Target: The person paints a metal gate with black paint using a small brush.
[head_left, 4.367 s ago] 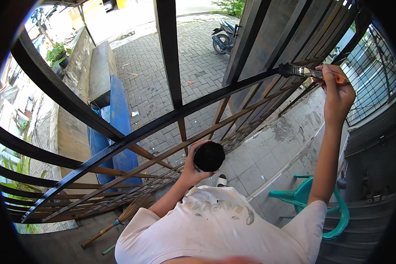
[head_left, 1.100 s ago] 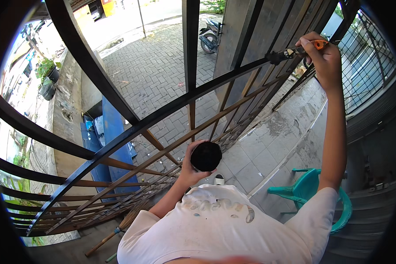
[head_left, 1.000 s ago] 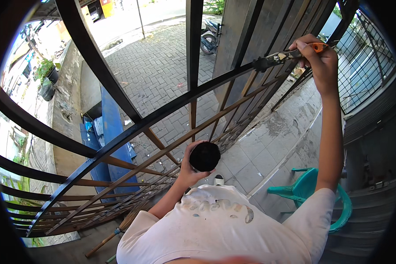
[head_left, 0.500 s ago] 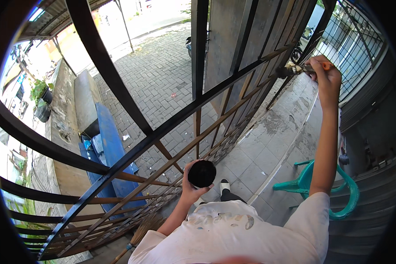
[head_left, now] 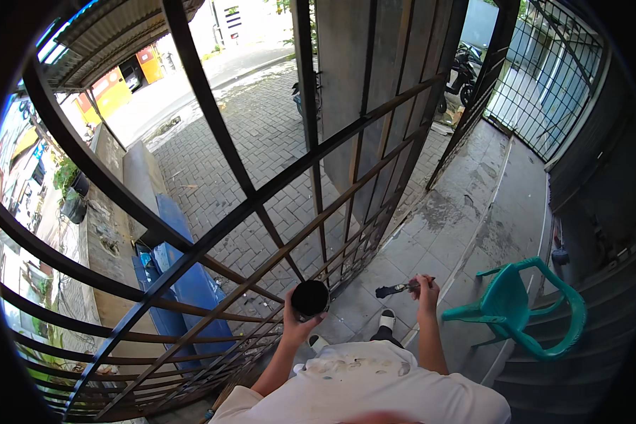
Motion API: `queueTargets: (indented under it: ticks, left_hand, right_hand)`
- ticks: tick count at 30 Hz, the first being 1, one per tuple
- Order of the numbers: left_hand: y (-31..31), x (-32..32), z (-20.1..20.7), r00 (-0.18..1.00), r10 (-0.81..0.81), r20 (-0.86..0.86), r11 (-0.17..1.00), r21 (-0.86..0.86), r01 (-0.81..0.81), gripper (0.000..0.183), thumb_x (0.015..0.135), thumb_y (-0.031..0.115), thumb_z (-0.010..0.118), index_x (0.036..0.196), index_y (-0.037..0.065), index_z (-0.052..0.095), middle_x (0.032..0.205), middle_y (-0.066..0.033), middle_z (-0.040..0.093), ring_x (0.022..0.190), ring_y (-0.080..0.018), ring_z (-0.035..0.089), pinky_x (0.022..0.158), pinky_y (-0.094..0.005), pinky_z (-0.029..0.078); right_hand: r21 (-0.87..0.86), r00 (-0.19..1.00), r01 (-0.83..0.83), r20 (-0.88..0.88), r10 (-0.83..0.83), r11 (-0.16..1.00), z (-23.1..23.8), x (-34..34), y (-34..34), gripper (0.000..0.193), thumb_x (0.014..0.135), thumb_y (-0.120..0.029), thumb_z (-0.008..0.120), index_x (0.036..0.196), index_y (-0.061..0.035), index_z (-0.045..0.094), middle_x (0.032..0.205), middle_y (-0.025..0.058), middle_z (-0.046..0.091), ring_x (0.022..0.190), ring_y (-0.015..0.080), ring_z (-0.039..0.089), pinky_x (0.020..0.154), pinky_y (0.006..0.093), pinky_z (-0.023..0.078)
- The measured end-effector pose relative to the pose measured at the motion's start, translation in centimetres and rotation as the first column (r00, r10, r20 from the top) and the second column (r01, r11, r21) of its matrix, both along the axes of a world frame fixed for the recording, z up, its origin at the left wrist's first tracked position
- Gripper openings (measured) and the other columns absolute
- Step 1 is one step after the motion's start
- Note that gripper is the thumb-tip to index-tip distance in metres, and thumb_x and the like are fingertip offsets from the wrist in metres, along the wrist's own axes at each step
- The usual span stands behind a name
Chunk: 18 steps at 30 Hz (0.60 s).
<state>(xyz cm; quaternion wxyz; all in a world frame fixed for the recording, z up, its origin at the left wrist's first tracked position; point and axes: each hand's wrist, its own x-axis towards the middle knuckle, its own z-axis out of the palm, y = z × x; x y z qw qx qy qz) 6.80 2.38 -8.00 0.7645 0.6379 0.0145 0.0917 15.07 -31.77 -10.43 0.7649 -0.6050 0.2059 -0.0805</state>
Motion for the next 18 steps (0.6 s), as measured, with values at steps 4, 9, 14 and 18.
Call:
queueTargets:
  ticks: [4,9,14,18]
  left_hand:
    - [-3.5,2.7,1.6,0.998,0.041,0.043,0.997,0.062,-0.044,0.092,0.067,0.006,0.09,0.143,0.005,0.038,0.133,-0.0134,0.056,0.125,-0.0236,0.058,0.108,-0.0385,0.047]
    - [-9.7,6.7,7.2,0.957,0.139,0.255,0.985,0.061,-0.159,0.096,0.062,0.011,0.092,0.143,0.005,0.041,0.139,-0.0141,0.054,0.127,-0.0265,0.057,0.109,-0.04,0.048]
    - [-13.4,9.5,9.8,0.849,0.264,0.458,0.929,0.114,-0.351,0.102,0.058,0.015,0.096,0.144,0.005,0.041,0.144,-0.0167,0.05,0.129,-0.0274,0.056,0.111,-0.0414,0.046]
    - [-14.4,11.0,12.5,0.773,0.251,0.583,0.792,0.335,-0.51,0.107,0.061,0.03,0.099,0.147,0.002,0.04,0.142,-0.016,0.05,0.134,-0.0281,0.05,0.114,-0.0412,0.041]
  right_hand:
    - [-0.316,0.935,-0.218,0.203,0.29,0.923,8.8,4.5,0.0,0.021,0.099,-0.018,0.063,0.085,-0.0033,0.071,0.068,-0.0039,0.057,0.058,0.0027,0.042,0.053,0.0226,0.032]
    - [-0.407,0.642,-0.285,0.591,0.488,0.868,19.6,8.5,-1.9,0.021,0.099,-0.017,0.064,0.089,-0.0002,0.072,0.077,0.0015,0.066,0.064,0.0072,0.05,0.058,0.0243,0.038]
    - [-0.375,0.32,-0.44,0.783,0.533,0.816,26.6,9.8,-3.7,0.02,0.098,-0.017,0.066,0.095,0.0019,0.073,0.086,0.0113,0.074,0.066,0.0143,0.059,0.06,0.0268,0.045]
    - [-0.433,0.159,-0.437,0.826,0.541,0.789,31.1,10.7,-5.6,0.028,0.098,-0.025,0.067,0.101,0.0022,0.074,0.083,0.0139,0.074,0.063,0.0168,0.058,0.058,0.0283,0.045]
